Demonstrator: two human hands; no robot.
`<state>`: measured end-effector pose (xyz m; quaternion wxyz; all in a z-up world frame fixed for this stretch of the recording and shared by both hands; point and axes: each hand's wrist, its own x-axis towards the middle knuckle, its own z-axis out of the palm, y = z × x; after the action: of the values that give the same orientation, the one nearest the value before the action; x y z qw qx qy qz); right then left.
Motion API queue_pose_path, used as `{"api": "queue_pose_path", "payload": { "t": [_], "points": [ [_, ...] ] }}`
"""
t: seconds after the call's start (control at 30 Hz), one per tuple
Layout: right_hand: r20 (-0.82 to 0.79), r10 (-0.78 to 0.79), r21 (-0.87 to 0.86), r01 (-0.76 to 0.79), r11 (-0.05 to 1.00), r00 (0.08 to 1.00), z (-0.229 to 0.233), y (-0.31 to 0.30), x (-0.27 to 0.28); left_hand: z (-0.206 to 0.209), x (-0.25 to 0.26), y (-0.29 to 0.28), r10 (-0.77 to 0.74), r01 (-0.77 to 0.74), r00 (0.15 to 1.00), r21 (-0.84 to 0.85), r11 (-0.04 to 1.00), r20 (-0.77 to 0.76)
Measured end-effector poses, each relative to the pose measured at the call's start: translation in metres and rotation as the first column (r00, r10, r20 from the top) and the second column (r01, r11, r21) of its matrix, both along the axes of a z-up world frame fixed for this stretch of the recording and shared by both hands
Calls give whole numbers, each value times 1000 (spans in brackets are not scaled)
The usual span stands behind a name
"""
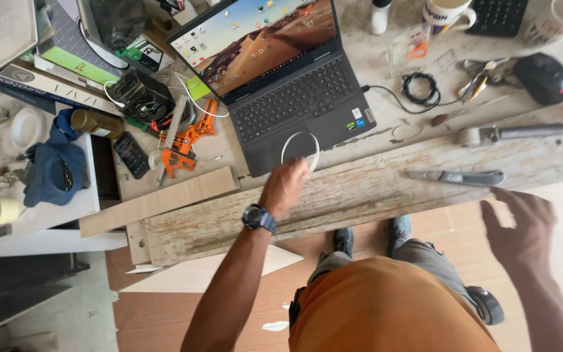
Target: Using a hand scraper to smooth and level the surface of a wooden board on a workbench.
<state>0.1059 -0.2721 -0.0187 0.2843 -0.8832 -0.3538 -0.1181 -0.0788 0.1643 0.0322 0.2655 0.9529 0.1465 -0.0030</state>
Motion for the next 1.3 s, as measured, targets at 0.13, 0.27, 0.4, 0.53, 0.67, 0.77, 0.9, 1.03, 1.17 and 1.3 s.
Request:
{"api": "queue_pose_path", "payload": {
  "t": [0.13,0.27,0.4,0.53,0.67,0.77,0.9,1.03,1.17,1.3],
  "points": [
    [-141,-221,-20,221,975,965,8,-37,-69,98,10,25,-7,66,950,-181,981,312],
    [-370,-510,-190,474,860,777,17,-59,-124,173,27,5,40,107,936,-388,916,351],
    [-456,-489,-126,490,863,744,-15,-99,-176,176,41,-65,-127,341,897,-477,810,424],
    [-427,-522,-122,525,842,739,-14,-118,-194,134,52,-190,-366,561,823,-528,638,434],
    [-517,-396,-115,397,911,759,-17,-156,-195,56,49,-306,-594,661,736,-534,527,324],
    [-565,-420,-131,425,896,710,-19,-207,-207,-4,47,-370,-641,616,745,-559,555,185],
    [-660,-577,-238,595,768,481,-19,-288,-224,-76,75,-430,-615,576,775,-565,591,146],
    [-691,-648,-275,712,646,321,-33,-368,-261,-105,115,-471,-536,463,844,-557,689,38],
    [-704,-709,-394,807,440,43,-37,-412,-287,-126,174,-493,-410,364,912,-451,815,-4],
    [-670,-742,-253,947,198,-24,-64,-415,-313,-189,259,-494,-470,478,852,23,878,229]
  ]
}}
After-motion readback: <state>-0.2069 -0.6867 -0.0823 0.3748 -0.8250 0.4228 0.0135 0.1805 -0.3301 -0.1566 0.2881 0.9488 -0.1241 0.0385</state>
